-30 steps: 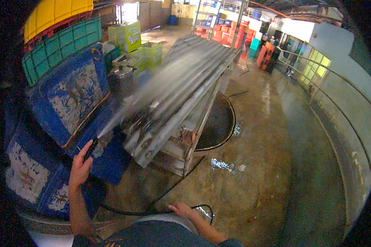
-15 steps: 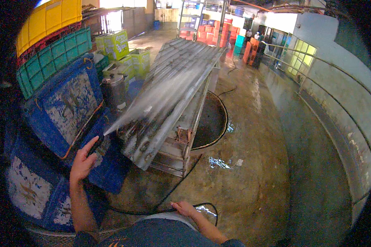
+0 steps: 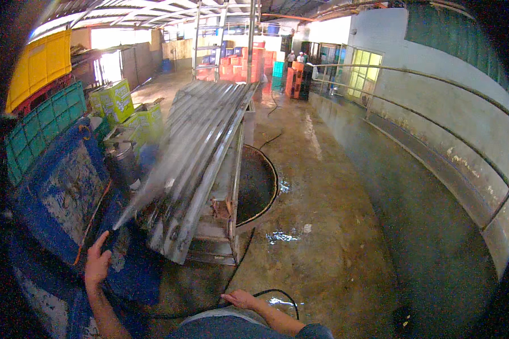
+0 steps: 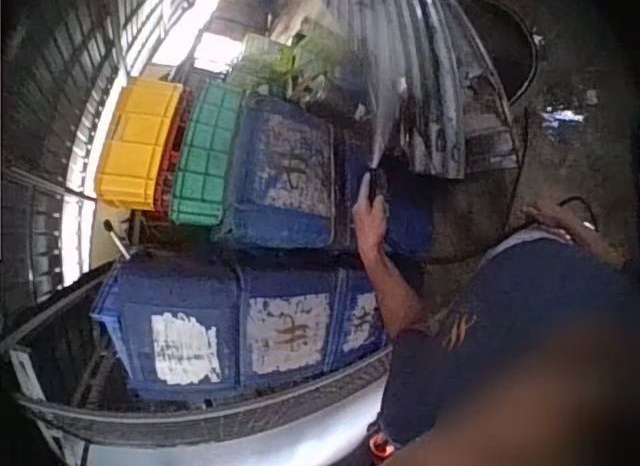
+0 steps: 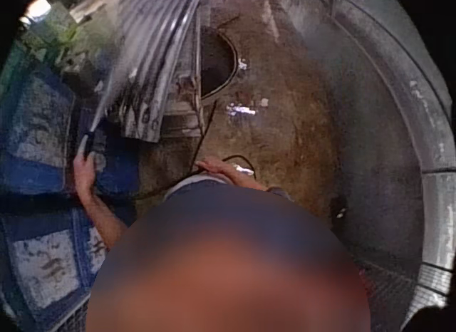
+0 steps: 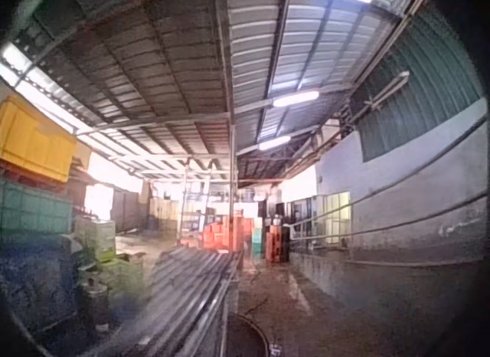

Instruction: The person uses a high-pressure water hose to wash multiple red gas cylinders and blue barrels inside a caged storage area. The person sprays the cylinders and barrels, then rinses the concrete floor and metal cage walls.

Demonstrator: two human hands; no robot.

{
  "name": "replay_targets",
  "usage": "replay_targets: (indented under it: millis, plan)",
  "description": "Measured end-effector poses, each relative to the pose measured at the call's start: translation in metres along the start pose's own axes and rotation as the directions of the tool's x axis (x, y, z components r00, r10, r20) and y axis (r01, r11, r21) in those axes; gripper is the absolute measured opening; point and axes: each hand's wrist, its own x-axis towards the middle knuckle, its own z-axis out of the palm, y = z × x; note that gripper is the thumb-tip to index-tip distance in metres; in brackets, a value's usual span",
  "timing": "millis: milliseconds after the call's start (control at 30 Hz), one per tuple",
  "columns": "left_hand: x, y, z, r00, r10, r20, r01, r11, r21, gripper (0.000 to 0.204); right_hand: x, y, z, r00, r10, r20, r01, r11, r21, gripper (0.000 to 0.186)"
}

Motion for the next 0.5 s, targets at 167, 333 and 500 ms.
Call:
replay_targets:
  millis: [167, 333, 500]
  plan:
    - [0.003, 0.013, 0.006, 0.978, 0.18, 0.103, -0.179, 0.984, -0.027, 0.059, -0.008, -0.011, -0.006, 0.996, -0.002, -0.085, 0.007, 0.998, 0.056, 0.067]
    - [0.009, 0.028, 0.02, 0.967, 0.248, 0.054, -0.239, 0.962, -0.134, 0.059, -0.006, 0.002, -0.008, 0.995, 0.066, -0.081, -0.068, 0.997, -0.029, 0.067]
    - [0.024, 0.021, 0.036, 0.96, 0.278, -0.028, -0.279, 0.944, -0.175, 0.06, -0.014, 0.022, -0.006, 0.989, 0.064, -0.136, -0.061, 0.998, 0.03, 0.063]
